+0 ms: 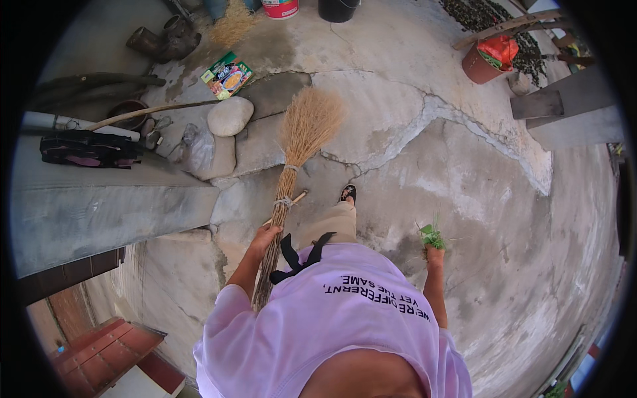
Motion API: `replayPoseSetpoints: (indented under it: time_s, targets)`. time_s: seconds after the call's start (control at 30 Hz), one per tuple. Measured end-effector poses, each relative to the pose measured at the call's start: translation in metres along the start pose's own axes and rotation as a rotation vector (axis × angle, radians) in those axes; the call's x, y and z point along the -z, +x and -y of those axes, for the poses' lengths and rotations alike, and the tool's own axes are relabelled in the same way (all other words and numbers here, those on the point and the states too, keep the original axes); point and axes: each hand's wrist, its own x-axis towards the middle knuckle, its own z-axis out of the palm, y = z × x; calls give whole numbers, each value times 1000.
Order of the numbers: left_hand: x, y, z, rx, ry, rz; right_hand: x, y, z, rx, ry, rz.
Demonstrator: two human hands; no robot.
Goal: The person sweeps a concrete courtyard using a traditional straw broom. They gather small weeds and debris, then place the weeds into a bucket. The person also moves a plastic basket containing round produce across the area.
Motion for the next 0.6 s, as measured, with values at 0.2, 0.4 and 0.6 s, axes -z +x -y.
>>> replayPoseSetpoints:
  time_s: [0.2,0.4,0.6]
  targets:
    - [-53,61,-108,-9,-93,-2,-31,71,88,76,-63,7]
    - [-76,121,-192,-6,-83,1,-32,138,152,-37,-34,-4]
    - [-124,160,-285,56,-88,-82,-40,212,231,-168,-204,-29]
